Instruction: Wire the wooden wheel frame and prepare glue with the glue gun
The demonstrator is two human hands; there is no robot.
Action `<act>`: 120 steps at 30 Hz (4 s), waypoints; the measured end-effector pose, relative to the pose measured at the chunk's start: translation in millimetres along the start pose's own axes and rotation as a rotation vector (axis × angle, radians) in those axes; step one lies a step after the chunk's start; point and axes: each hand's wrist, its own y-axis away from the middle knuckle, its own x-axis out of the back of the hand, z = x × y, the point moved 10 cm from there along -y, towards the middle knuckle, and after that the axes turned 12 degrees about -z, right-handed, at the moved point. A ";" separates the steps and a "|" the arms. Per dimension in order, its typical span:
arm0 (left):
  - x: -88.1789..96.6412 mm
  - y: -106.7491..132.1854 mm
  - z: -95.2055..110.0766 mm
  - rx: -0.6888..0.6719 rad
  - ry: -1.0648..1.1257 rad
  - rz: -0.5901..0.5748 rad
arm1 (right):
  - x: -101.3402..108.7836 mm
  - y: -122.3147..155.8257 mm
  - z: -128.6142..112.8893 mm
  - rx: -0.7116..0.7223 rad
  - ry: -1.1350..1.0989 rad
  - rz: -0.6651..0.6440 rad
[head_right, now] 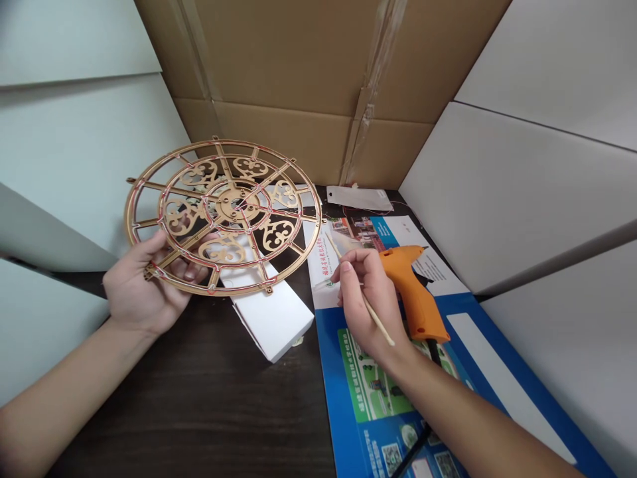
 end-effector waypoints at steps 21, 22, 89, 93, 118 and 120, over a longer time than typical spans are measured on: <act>-3.0 0.9 0.1 0.012 -0.032 0.009 | -13.0 -2.3 9.5 -0.076 0.118 -0.136; -2.8 0.7 0.5 0.005 -0.026 0.005 | -12.2 -2.2 10.6 -0.075 0.106 -0.128; -0.7 -0.9 -1.3 -0.006 0.055 0.036 | -12.6 -6.2 6.6 -0.083 0.245 -0.154; 1.5 0.0 -1.7 0.007 0.018 0.046 | -13.8 -7.4 2.4 -0.062 0.242 -0.152; -1.1 2.4 -3.4 0.029 0.108 0.084 | -8.8 -2.4 4.9 -0.074 0.065 -0.124; -0.4 1.9 -3.7 0.029 0.111 0.080 | -8.8 -2.2 4.6 -0.065 0.058 -0.112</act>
